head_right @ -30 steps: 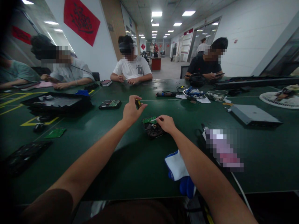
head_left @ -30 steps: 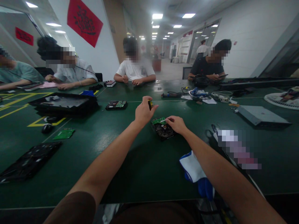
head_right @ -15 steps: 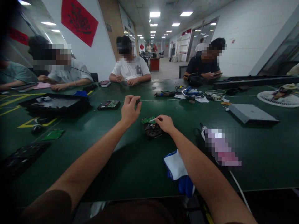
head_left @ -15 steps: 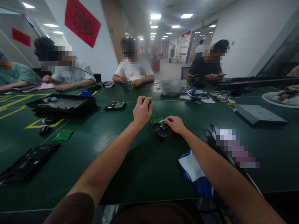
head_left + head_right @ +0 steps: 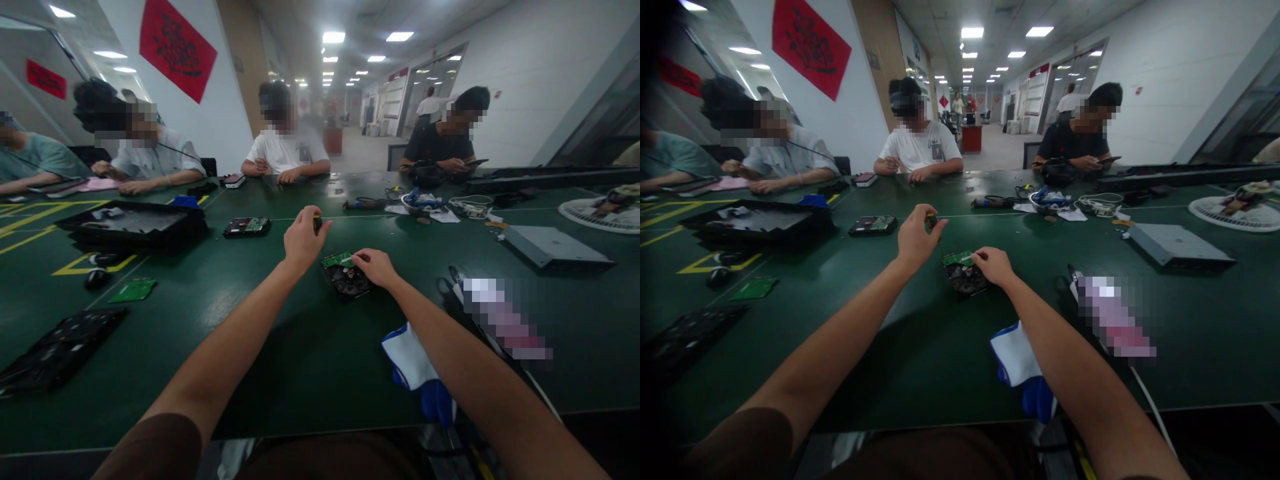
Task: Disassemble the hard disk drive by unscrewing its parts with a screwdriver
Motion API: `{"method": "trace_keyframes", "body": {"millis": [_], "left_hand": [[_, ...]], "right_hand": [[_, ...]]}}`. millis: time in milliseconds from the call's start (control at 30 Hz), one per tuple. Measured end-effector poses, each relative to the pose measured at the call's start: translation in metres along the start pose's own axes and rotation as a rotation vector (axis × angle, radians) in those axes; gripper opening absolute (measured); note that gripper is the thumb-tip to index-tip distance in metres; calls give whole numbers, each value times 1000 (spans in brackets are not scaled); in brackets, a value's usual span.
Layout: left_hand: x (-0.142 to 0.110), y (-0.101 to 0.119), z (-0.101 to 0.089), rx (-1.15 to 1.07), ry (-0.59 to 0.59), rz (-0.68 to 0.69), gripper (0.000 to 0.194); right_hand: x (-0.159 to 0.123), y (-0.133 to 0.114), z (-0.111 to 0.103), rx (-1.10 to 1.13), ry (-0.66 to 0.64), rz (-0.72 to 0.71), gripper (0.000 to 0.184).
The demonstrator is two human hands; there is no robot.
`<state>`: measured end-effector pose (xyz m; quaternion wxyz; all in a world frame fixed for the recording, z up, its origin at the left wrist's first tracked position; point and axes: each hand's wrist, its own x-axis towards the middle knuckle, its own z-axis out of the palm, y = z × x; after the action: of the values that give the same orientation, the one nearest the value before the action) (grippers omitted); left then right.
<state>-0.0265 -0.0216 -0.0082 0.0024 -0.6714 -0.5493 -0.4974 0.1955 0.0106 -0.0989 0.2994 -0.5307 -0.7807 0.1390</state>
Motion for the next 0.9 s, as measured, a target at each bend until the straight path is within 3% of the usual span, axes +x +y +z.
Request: {"method": "trace_keyframes", "body": {"millis": [267,667,767,900], "left_hand": [[3,-2,-1,178,38,77,21],[10,2,-7,-161,67,-19,19],[14,1,-5,-366,-17,-124,17],[18,2,-7,-708,-239,-288,18]], "right_hand": [[0,-1,0,-17,-8,-8,27],[0,0,0,-2,-4,-7,27],[0,0,0,-5,-8,-5,28],[0,-2,-1,-14,-7,-3,28]]}}
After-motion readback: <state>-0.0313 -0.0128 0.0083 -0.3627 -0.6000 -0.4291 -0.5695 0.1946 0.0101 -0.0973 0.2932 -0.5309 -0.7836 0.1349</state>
